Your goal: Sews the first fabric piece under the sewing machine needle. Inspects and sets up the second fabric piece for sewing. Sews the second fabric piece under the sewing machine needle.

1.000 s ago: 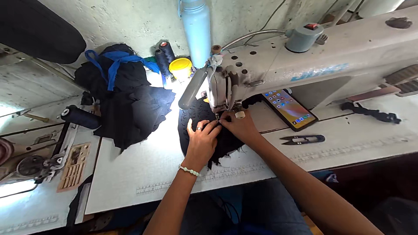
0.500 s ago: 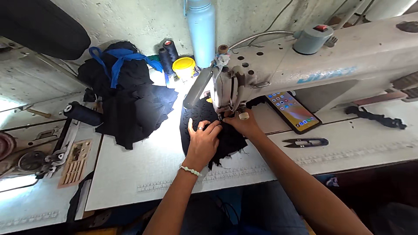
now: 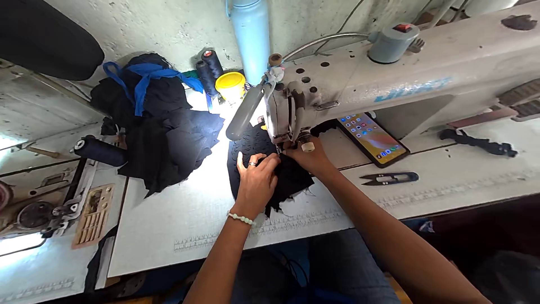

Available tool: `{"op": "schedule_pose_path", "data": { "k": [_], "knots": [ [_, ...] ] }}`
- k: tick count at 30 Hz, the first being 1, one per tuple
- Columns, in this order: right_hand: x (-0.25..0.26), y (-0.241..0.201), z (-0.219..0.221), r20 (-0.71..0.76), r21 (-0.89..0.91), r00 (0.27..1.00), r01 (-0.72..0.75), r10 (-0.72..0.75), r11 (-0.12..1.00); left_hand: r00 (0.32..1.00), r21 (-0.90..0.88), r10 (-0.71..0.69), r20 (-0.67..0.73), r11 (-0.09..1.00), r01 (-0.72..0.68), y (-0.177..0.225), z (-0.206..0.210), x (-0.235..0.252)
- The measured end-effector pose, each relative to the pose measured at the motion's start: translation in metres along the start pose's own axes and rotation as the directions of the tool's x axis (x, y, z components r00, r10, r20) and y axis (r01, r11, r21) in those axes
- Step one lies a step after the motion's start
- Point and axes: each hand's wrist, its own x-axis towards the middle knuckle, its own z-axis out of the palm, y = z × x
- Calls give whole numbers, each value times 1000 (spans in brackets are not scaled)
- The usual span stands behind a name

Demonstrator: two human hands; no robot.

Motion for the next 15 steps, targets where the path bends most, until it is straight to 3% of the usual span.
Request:
{"op": "schedule_pose_path", "data": {
  "k": [4, 7, 10, 13, 15],
  "knots": [
    [-34, 14, 7, -118, -166, 932, 321, -342, 932, 993, -97, -108, 44, 989, 112, 4, -10, 8],
    [-58, 21, 13, -172, -375, 859, 395, -482, 839, 995, -101, -99, 29, 990, 101, 3, -10, 14],
    [-61, 24, 14, -182, -365, 867, 379, -464, 850, 995, -83, -96, 9, 992, 96, 3, -9, 21],
    [-58, 16, 5, -173, -162, 924, 314, -341, 935, 992, -78, -126, 3, 989, 125, 5, -8, 28],
    [-53, 8, -7, -116, 17, 975, 194, -191, 981, 987, -63, -163, 13, 985, 163, 10, -9, 32]
  ]
}}
